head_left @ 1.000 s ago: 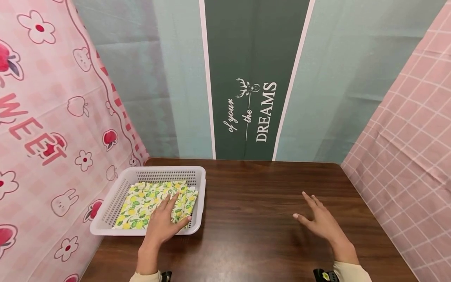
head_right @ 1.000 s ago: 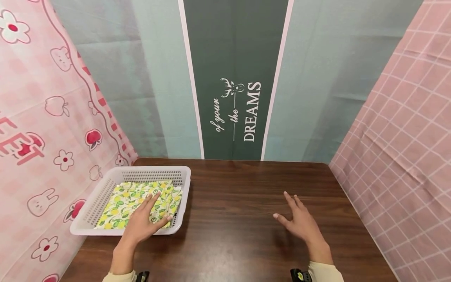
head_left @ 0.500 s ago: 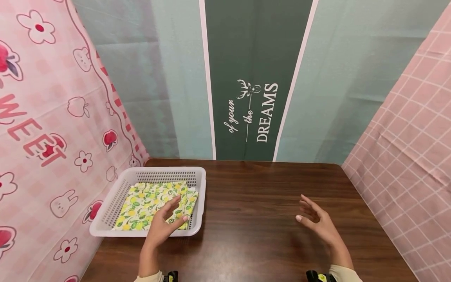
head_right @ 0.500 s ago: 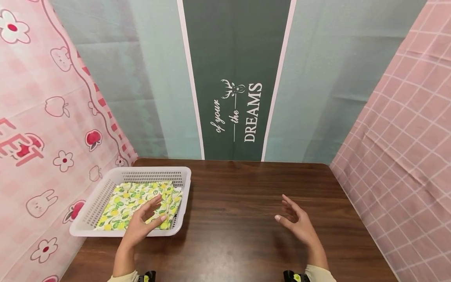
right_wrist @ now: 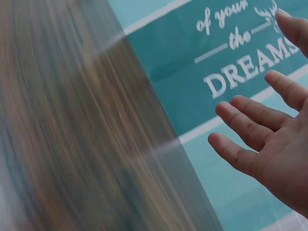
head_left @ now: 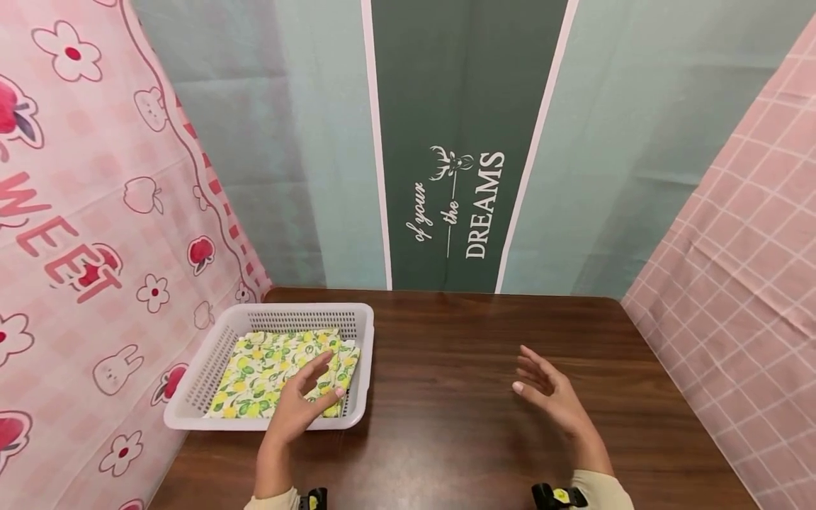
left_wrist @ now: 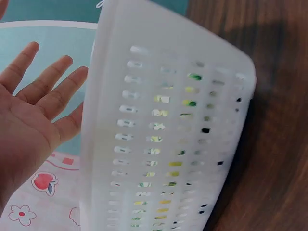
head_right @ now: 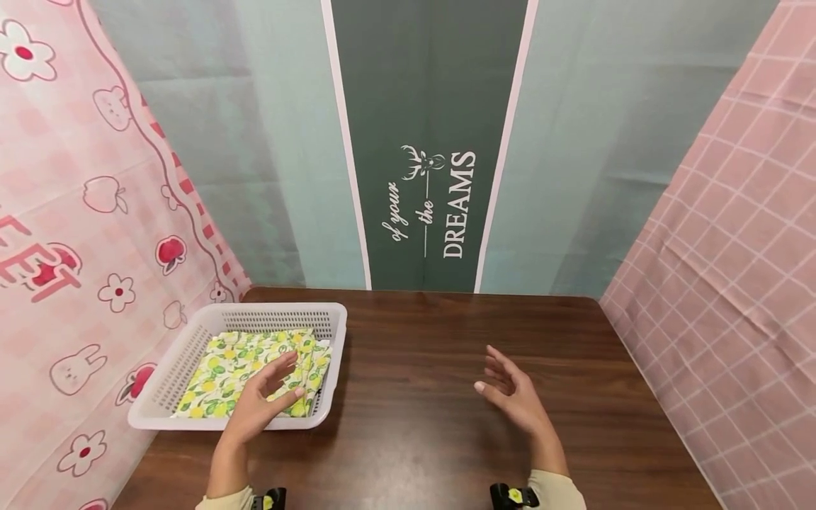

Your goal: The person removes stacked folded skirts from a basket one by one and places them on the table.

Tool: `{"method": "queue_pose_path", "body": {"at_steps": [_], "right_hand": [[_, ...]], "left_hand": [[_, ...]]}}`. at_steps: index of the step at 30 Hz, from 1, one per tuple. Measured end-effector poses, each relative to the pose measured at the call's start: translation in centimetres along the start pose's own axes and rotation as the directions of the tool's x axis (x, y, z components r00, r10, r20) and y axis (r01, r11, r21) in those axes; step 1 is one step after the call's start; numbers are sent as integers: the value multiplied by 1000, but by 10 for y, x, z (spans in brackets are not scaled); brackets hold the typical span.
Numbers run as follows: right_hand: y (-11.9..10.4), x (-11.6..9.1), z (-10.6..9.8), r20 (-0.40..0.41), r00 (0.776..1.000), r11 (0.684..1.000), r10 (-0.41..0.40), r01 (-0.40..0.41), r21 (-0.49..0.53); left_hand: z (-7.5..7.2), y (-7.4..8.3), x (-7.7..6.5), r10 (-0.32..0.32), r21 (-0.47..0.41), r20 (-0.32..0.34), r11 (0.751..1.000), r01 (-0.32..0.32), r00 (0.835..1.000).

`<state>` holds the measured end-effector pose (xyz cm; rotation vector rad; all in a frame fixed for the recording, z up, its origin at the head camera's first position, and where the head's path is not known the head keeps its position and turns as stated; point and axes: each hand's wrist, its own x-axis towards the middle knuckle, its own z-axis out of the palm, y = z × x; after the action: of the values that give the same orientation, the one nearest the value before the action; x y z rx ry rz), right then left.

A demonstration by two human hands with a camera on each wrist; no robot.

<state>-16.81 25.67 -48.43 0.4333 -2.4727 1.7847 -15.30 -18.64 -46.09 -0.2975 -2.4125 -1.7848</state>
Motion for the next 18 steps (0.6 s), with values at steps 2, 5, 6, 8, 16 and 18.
{"method": "queue_pose_path", "body": {"at_steps": [2,5,6,8,16,18], "right_hand": [[-1,5,8,10,1000,1000,-23,22,14],[-4,14,20,30,998,998,-50,49,35],[-6,17,25,36,998,998,-56,54,41],[-9,23,33,55,996,996,-67,63,70],[-53,43,67,183,981,986,-70,40,161],[-60,45,75,211,976,986,-54,19,165]], "left_hand": [[-4,6,0,4,11,-2,1000,-4,1000],[-12,12,0,-6,42,-8,999,7,1000],[-15,11,0,-6,53,-9,999,6,1000],[-21,4,1,-12,70,-9,997,13,1000],[-41,-19,8,-46,154,-13,987,48,999],[-45,-20,8,-55,175,-18,983,57,998]]}}
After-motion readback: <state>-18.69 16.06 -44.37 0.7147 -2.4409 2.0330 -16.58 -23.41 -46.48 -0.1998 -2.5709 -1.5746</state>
